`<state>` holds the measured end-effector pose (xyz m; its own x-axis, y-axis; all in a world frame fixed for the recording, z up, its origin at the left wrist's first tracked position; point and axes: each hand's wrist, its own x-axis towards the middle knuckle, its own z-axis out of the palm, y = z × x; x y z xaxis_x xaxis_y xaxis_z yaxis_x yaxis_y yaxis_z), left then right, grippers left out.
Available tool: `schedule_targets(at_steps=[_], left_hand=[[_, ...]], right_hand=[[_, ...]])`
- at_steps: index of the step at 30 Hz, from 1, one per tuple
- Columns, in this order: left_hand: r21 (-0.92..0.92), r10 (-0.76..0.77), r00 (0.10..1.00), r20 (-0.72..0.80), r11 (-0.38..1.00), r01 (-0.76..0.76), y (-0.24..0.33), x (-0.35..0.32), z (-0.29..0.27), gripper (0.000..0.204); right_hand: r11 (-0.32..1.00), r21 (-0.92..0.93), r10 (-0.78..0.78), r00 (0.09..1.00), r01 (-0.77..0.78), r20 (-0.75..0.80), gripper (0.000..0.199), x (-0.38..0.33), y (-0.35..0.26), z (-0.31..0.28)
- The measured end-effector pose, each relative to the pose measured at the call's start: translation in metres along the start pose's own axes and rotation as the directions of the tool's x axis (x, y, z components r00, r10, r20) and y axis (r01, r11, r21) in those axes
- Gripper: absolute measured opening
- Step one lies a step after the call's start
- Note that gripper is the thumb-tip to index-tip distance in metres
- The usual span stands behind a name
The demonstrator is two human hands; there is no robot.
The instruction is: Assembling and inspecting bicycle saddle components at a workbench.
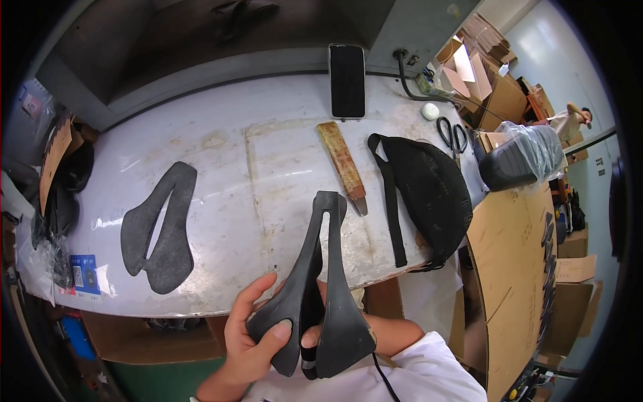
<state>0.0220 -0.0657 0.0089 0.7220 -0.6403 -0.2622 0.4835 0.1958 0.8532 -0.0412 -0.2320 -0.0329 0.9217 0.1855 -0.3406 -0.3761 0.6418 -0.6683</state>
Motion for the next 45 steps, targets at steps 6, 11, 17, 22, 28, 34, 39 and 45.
schedule_targets(at_steps=[6, 11, 17, 22, 28, 34, 39, 45], left_hand=[[0.14, 0.059, 0.998, 0.024, 0.988, -0.062, -0.004, -0.002, -0.001, 0.053], [0.249, 0.058, 0.992, 0.11, 0.965, -0.084, -0.007, -0.001, -0.004, 0.052], [0.186, 0.267, 0.946, -0.186, 0.955, -0.233, -0.008, 0.011, -0.001, 0.055], [0.088, 0.278, 0.921, -0.272, 0.961, -0.264, -0.01, 0.022, 0.006, 0.065], [0.059, 0.385, 0.846, -0.37, 0.918, -0.392, -0.013, 0.028, 0.014, 0.072], [0.299, 0.624, 0.666, -0.408, 0.781, -0.549, -0.017, 0.031, 0.027, 0.072], [0.332, 0.675, 0.631, -0.383, 0.737, -0.588, -0.02, 0.029, 0.021, 0.073], [0.156, 0.467, 0.779, -0.418, 0.882, -0.445, -0.012, 0.034, 0.012, 0.067]], right_hand=[[0.996, -0.053, -0.07, 0.996, 0.066, -0.061, 0.1, -0.001, -0.01, 0.003], [0.862, 0.009, -0.487, 0.835, 0.506, -0.257, 0.064, 0.012, 0.009, -0.006], [0.92, 0.377, -0.026, 0.977, 0.107, -0.213, 0.023, 0.003, 0.032, 0.024], [0.761, 0.591, 0.007, 0.914, -0.268, 0.405, 0.048, -0.013, 0.052, 0.012], [0.795, 0.565, 0.052, 0.953, -0.221, 0.299, 0.047, -0.01, 0.037, 0.02], [0.733, 0.609, 0.023, 0.907, -0.302, 0.421, 0.045, -0.008, 0.042, 0.014], [0.935, 0.352, 0.03, 0.998, -0.05, 0.061, 0.038, -0.01, 0.04, 0.017], [0.796, -0.297, -0.525, 0.846, 0.527, 0.094, 0.029, -0.02, 0.034, -0.005]])
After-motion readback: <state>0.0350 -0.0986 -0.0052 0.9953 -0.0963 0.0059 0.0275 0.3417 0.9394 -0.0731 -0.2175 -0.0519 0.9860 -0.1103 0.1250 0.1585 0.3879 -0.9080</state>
